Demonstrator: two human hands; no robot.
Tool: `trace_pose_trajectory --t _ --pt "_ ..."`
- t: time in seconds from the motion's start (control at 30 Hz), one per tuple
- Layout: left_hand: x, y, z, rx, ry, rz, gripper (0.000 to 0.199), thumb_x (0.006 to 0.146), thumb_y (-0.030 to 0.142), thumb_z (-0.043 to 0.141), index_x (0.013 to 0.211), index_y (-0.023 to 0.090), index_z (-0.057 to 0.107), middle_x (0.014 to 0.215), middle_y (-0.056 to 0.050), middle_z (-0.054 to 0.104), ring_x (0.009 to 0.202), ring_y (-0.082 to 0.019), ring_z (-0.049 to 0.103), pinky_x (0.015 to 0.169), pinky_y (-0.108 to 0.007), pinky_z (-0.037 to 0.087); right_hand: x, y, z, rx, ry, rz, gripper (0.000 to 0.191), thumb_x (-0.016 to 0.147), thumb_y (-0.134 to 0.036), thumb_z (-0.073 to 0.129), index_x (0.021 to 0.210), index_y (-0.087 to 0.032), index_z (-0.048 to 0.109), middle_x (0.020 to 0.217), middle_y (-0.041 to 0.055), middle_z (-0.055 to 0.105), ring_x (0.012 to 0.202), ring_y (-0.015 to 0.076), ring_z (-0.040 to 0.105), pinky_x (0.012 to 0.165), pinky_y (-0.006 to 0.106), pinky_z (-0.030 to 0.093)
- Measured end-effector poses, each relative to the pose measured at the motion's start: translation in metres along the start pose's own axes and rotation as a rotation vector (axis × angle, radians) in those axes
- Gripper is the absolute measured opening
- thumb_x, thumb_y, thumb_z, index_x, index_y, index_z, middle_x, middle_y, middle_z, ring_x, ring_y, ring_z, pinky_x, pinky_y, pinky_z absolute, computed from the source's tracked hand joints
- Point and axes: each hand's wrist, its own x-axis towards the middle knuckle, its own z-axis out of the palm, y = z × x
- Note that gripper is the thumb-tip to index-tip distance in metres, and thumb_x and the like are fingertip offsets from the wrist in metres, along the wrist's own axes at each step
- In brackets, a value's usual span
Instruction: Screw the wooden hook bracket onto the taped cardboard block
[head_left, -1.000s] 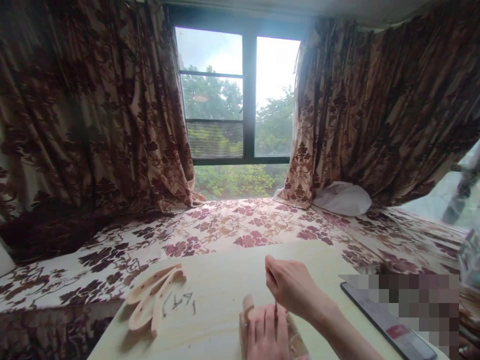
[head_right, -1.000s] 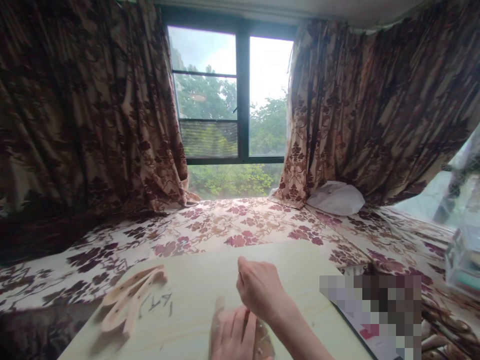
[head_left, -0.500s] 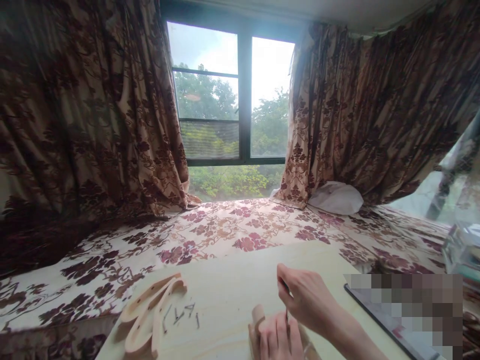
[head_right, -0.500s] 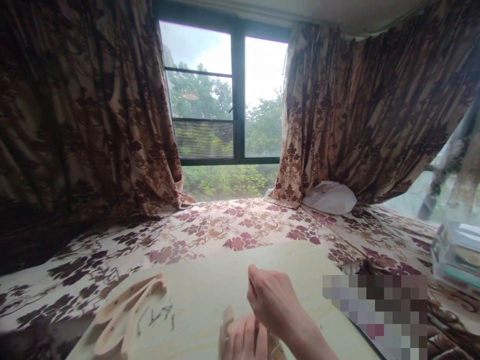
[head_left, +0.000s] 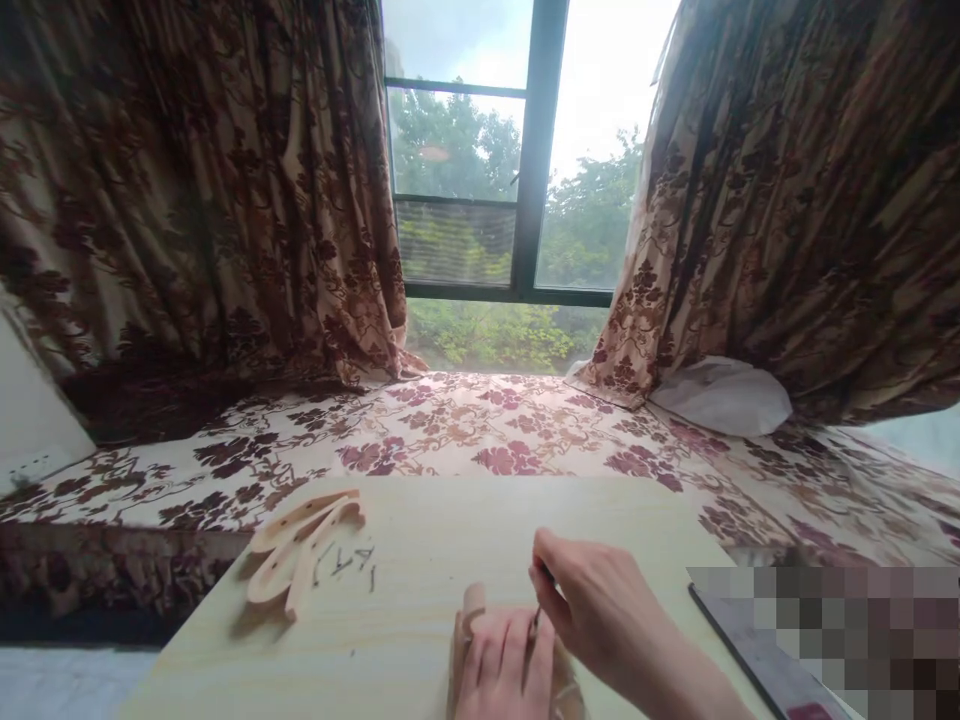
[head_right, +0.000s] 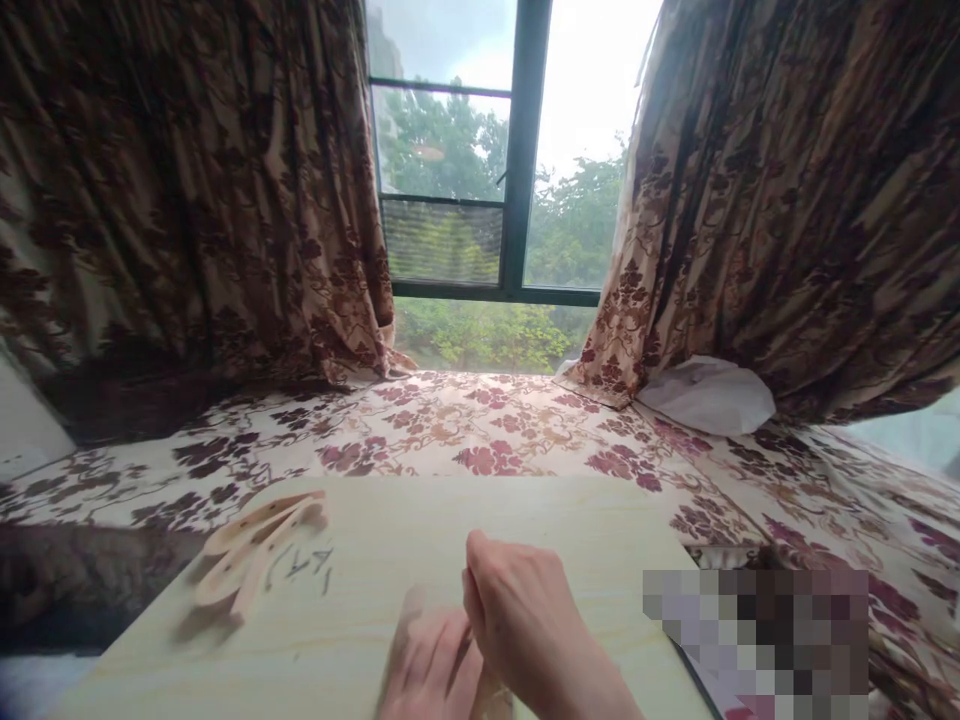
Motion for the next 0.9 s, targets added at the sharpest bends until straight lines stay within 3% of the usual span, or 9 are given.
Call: trace_pose_trajectory --t 0.1,0.13,0.23,0.37,0.53,0.67,0.9 --pt "0.005 -0.010 -0.013 -0.054 -0.079 0.117 0.050 0.079 0.042 0.057 0.126 0.024 0.051 0.115 -0.002 0.064 0.105 -0.019 0.057 0.092 -0.031 0.042 0.003 0.001 -0.005 0.004 -0.042 -0.010 0.017 0.091 -0.018 0.037 0.077 -0.020 0.047 0.061 0.0002 0.063 0.050 0.0138 0.056 0.049 0.027 0.020" --pt "0.008 -0.013 -0.018 -0.092 -0.177 0.154 0.060 0.078 0.049 0.057 0.130 0.021 0.048 0.123 -0.005 0.060 0.111 -0.022 0.054 0.094 -0.033 0.041 0.004 0.001 -0.007 0.005 -0.054 -0.013 0.017 0.091 -0.019 0.037 0.078 -0.020 0.047 0.063 0.0006 0.063 0.051 0.0138 0.056 0.049 0.027 0.020" --pt "0.016 -0.016 -0.030 -0.127 -0.271 0.168 0.072 0.074 0.054 0.058 0.134 0.016 0.045 0.129 -0.010 0.055 0.117 -0.026 0.050 0.095 -0.039 0.041 0.010 0.002 -0.013 -0.002 -0.102 0.000 0.015 0.092 -0.021 0.038 0.081 -0.019 0.049 0.065 0.0019 0.065 0.054 0.0139 0.057 0.050 0.028 0.019" --pt "0.020 -0.014 -0.035 -0.127 -0.224 0.171 0.073 0.072 0.048 0.062 0.133 0.013 0.044 0.127 -0.012 0.055 0.115 -0.028 0.050 0.095 -0.041 0.041 0.017 0.004 -0.030 -0.019 -0.215 -0.009 0.013 0.091 -0.023 0.043 0.088 -0.018 0.054 0.074 0.0039 0.069 0.061 0.0142 0.060 0.052 0.027 0.022" --pt "0.023 -0.008 -0.040 -0.133 -0.187 0.148 0.071 0.072 0.044 0.060 0.133 0.011 0.044 0.127 -0.013 0.055 0.117 -0.028 0.049 0.096 -0.041 0.040 0.025 0.007 -0.052 -0.042 -0.337 -0.152 0.009 0.086 -0.021 0.051 0.086 -0.020 0.060 0.084 0.0037 0.071 0.069 0.0138 0.060 0.055 0.026 0.024" --pt "0.028 -0.006 -0.046 -0.148 -0.210 0.137 0.070 0.073 0.042 0.059 0.133 0.009 0.044 0.129 -0.014 0.052 0.120 -0.028 0.046 0.100 -0.042 0.037 0.028 0.011 -0.051 -0.067 -0.361 -0.182 0.011 0.087 -0.021 0.049 0.083 -0.019 0.059 0.080 0.0043 0.070 0.069 0.0145 0.060 0.053 0.027 0.023" --pt "0.031 -0.003 -0.050 -0.180 -0.249 0.102 0.068 0.074 0.042 0.059 0.133 0.009 0.044 0.130 -0.014 0.051 0.122 -0.029 0.044 0.100 -0.043 0.036 0.027 0.010 -0.043 -0.114 -0.341 -0.089 0.015 0.090 -0.024 0.042 0.083 -0.018 0.054 0.076 0.0054 0.068 0.061 0.0145 0.057 0.049 0.029 0.018"
